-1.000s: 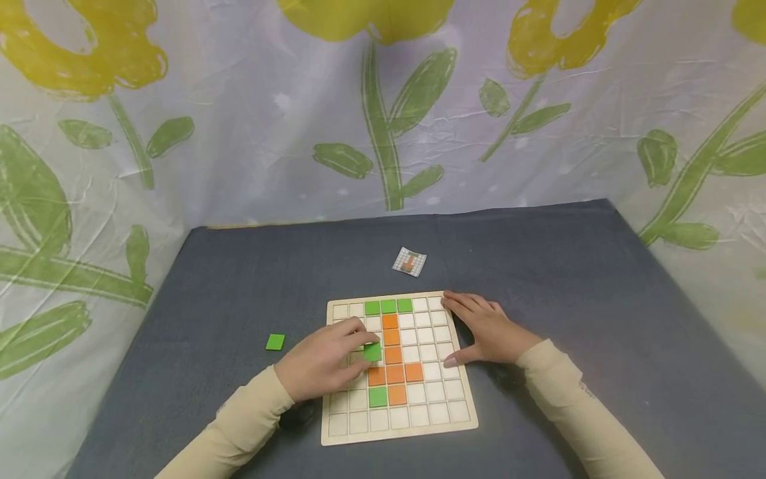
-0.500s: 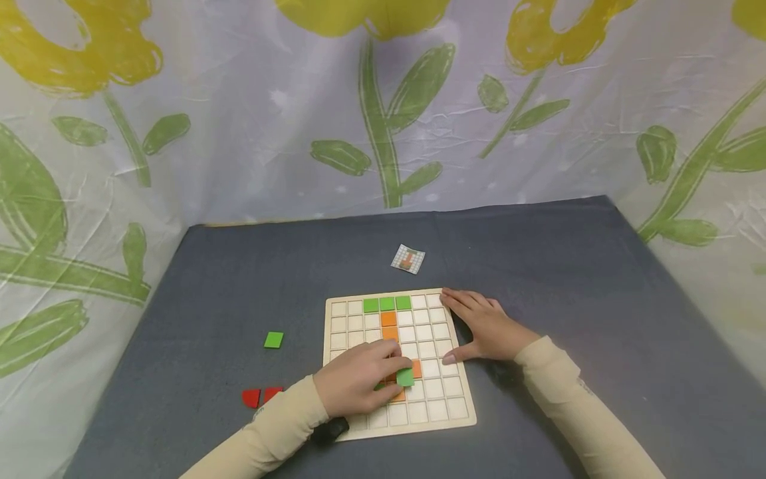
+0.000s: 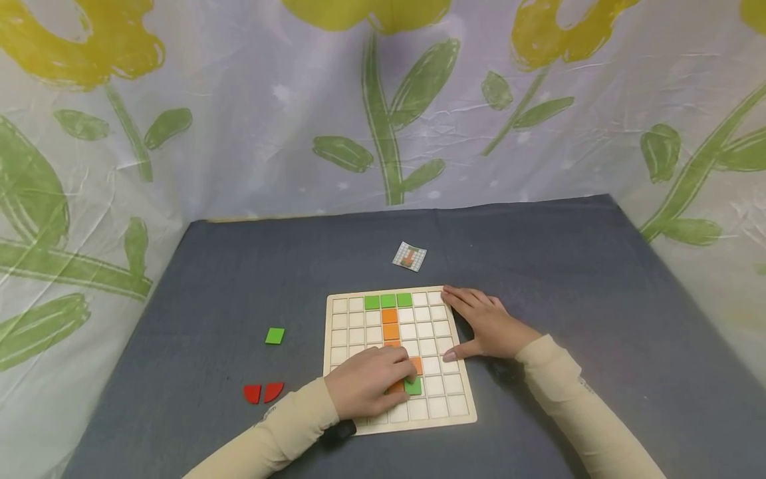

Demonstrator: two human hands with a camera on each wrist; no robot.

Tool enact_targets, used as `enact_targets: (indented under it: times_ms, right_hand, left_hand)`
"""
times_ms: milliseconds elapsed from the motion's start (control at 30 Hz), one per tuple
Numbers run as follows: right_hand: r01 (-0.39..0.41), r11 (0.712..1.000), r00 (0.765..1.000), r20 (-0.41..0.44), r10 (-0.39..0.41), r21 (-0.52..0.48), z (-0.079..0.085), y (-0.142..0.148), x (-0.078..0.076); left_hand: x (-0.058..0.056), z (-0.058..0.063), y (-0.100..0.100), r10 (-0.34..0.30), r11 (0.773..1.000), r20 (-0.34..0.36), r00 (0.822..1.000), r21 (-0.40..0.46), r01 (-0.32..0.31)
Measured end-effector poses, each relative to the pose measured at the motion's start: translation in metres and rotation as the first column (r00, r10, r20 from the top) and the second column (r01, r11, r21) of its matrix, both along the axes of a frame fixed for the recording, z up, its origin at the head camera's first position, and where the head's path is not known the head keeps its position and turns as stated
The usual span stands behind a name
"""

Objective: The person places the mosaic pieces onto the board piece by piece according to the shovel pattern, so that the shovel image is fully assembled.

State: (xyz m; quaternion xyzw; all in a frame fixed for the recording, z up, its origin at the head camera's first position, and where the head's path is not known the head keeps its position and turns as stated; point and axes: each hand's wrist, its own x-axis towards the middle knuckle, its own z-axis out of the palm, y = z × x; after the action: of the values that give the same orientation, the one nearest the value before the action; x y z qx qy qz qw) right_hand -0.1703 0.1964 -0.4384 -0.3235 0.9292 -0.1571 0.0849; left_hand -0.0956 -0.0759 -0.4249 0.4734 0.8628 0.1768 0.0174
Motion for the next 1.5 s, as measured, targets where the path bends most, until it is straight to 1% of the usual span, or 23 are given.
enact_targets:
  times_ms: [367, 600, 867, 1033, 1167, 1233, 1300, 1400, 1433, 1500]
  right_hand:
    - [-0.005, 1.0, 1.0, 0.002, 0.005, -0.002, 0.0, 0.0, 0.0]
    - [-0.002, 1.0, 1.0, 0.002, 0.002, -0.004, -0.001, 0.0, -0.001]
    - [-0.005, 1.0, 1.0, -0.011, 0.005, -0.004, -0.002, 0.001, -0.002]
    - [-0.008, 1.0, 1.0, -0.012, 0.008, -0.007, -0.003, 0.001, -0.002]
    - [-0.009, 1.0, 1.0, -0.02, 0.009, -0.006, -0.003, 0.001, -0.003]
    - [-0.007, 1.0, 1.0, -0.021, 0.007, -0.004, -0.003, 0.001, -0.003]
    - [-0.007, 1.0, 1.0, -0.019, 0.007, -0.003, -0.003, 0.001, -0.003]
    - [-0.007, 1.0, 1.0, -0.019, 0.007, 0.0, -0.002, 0.002, -0.003]
    - [-0.009, 1.0, 1.0, -0.019, 0.009, 0.001, -0.002, 0.001, -0.003]
    - [-0.013, 1.0, 1.0, -0.019, 0.013, 0.0, -0.003, 0.0, -0.003]
  left_hand:
    - [0.0, -0.001, 0.0, -0.016, 0.999, -0.028, 0.999, 0.035, 0.017]
    - [0.0, -0.002, 0.001, -0.039, 0.997, -0.054, 0.998, 0.063, 0.043]
    - [0.0, -0.003, 0.004, -0.037, 0.998, -0.07, 0.997, 0.042, 0.04]
    - [0.0, -0.001, 0.003, -0.025, 0.999, -0.056, 0.998, 0.023, 0.026]
    - [0.0, 0.001, -0.002, -0.001, 1.0, -0.023, 1.0, 0.015, 0.002]
    - [0.0, 0.001, -0.008, 0.013, 0.999, -0.021, 1.0, 0.033, -0.012]
    - [-0.001, 0.001, -0.016, 0.041, 0.997, -0.028, 0.999, 0.064, -0.04]
    - [-0.004, 0.003, -0.032, 0.11, 0.989, -0.047, 0.993, 0.109, -0.105]
    - [-0.006, 0.005, -0.04, 0.145, 0.984, -0.051, 0.988, 0.113, -0.139]
    - [-0.009, 0.01, -0.058, 0.222, 0.97, -0.059, 0.973, 0.111, -0.214]
